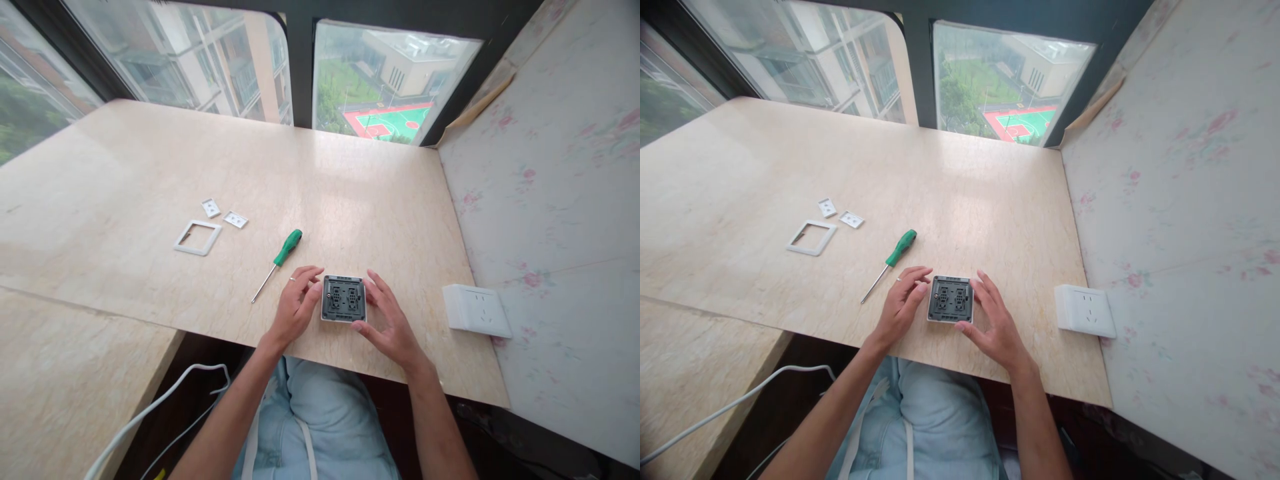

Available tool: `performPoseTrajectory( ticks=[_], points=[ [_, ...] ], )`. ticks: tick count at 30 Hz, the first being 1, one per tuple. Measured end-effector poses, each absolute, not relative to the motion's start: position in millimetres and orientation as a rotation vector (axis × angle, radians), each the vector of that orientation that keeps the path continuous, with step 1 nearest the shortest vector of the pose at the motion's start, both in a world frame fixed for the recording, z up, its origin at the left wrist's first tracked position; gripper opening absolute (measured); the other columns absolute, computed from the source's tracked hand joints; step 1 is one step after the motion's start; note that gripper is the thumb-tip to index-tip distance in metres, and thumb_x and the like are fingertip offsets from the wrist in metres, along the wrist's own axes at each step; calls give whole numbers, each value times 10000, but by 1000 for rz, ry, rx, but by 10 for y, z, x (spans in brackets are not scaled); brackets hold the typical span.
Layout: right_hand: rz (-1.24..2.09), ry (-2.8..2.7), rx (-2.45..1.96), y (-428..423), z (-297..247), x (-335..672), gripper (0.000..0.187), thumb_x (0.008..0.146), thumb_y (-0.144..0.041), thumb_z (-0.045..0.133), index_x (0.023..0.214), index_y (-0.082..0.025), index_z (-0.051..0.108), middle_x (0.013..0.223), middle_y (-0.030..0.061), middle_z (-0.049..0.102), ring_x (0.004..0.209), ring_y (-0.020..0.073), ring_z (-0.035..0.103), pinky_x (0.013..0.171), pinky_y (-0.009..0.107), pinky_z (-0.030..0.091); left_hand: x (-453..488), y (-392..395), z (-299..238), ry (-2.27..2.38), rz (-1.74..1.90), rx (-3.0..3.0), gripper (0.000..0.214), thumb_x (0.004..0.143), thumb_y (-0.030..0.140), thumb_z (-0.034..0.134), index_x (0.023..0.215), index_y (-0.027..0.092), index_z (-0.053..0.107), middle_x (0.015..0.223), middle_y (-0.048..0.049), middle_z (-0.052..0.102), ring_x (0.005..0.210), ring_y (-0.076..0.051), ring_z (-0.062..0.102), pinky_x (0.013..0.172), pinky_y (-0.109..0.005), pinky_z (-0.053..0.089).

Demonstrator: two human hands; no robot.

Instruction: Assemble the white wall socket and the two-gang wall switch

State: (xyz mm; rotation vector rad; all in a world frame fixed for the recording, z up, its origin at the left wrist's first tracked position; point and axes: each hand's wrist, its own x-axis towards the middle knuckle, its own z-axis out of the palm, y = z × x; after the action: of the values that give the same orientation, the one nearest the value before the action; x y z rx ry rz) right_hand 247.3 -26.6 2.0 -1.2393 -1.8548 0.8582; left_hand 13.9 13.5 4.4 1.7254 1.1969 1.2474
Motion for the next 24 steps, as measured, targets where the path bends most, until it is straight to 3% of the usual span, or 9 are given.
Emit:
performPoseTrajectory(
  ticks=[12, 16, 24],
  points=[
    [956, -1481, -1156, -250, -46, 2458, 447, 955, -391, 650, 1393, -334, 579, 1556, 93, 458, 1316, 273, 593, 1067, 491, 548, 124, 133, 26, 1164, 1205, 1649, 357, 1028, 356, 439, 1274, 173, 621, 1242, -123, 650, 1083, -220, 638, 994, -406, 500],
    [881, -1331, -1254, -244, 31, 2454, 293, 973, -415, 605, 1211, -284, 713, 1383, 97, 623, 1189, 261, 667, 958, 452, 603, 115, 127, 24, 1142, 1230, 1589, 337, 1016, 364, 457, 1231, 173, 633, 1192, -113, 668, 1037, -217, 649, 924, -379, 523],
    [640, -1278, -1415, -248, 201, 2286, 264, 916, -436, 658, 1022, -221, 771, 1046, 80, 758, 936, 228, 723, 901, 436, 581, 80, 113, 35, 1097, 1222, 1589, 325, 1014, 345, 434, 1209, 180, 635, 1187, -107, 680, 1058, -224, 646, 956, -392, 502]
  ],
)
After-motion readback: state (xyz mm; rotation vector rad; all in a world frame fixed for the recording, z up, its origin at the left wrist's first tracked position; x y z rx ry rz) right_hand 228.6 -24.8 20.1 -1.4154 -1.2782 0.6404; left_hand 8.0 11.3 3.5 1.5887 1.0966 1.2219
